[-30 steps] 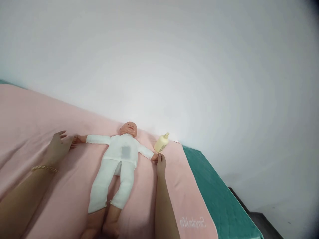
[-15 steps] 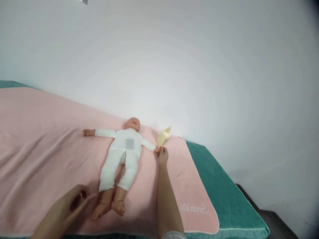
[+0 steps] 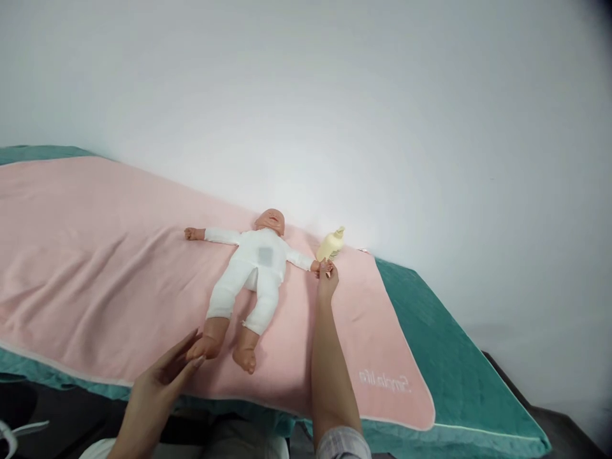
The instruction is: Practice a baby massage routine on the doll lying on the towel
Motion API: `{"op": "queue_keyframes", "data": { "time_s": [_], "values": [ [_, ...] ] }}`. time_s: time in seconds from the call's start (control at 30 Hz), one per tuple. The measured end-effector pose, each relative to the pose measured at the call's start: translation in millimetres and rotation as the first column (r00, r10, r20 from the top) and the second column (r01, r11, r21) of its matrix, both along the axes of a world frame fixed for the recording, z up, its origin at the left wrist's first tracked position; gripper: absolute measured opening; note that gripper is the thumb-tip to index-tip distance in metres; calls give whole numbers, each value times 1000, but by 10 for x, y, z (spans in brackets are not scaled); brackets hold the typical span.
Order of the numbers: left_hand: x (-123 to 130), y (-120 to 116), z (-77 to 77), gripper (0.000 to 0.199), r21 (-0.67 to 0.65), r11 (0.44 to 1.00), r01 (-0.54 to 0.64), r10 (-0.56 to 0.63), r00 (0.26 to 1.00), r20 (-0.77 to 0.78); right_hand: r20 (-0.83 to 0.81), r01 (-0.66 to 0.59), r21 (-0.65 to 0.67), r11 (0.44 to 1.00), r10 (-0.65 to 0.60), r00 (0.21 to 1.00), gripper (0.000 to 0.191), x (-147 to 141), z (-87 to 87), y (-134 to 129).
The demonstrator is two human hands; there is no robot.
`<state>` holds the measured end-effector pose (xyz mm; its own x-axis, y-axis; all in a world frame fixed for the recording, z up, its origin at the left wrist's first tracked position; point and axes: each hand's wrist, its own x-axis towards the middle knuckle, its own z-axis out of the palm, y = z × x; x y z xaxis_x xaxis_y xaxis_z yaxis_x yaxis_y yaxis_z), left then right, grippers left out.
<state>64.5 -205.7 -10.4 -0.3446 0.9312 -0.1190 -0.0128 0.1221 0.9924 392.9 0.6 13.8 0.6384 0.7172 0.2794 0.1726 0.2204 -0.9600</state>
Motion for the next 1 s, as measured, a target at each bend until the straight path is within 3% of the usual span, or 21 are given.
{"op": "queue_keyframes", "data": {
  "time_s": [0.13, 0.27, 0.43, 0.7, 0.83, 1.0],
  "values": [
    [251, -110, 9, 64, -77, 995, -57, 77, 954, 290, 86, 136, 104, 985, -146, 986, 53, -425, 146, -1],
    [331, -137, -79, 69, -121, 987, -104, 135, 950, 283, 161, 176, 188, 966, -207, 965, 44, -743, 226, 19],
    [311, -69, -79, 75, -72, 986, -152, 167, 936, 311, 243, 91, 205, 974, -141, 960, 42, -874, 126, -43],
    [357, 232, 223, 58, 179, 969, -170, 153, 983, 106, 454, -40, 234, 971, -73, 888, 38, -896, -55, -126],
    [389, 517, 373, 40, 302, 937, -176, 199, 979, -47, 622, -125, 299, 946, -94, 777, 34, -898, -67, -105],
    [477, 918, 439, 39, 425, 889, -168, 228, 969, -93, 763, -232, 308, 923, -93, 640, 34, -905, -61, -113]
  ]
}}
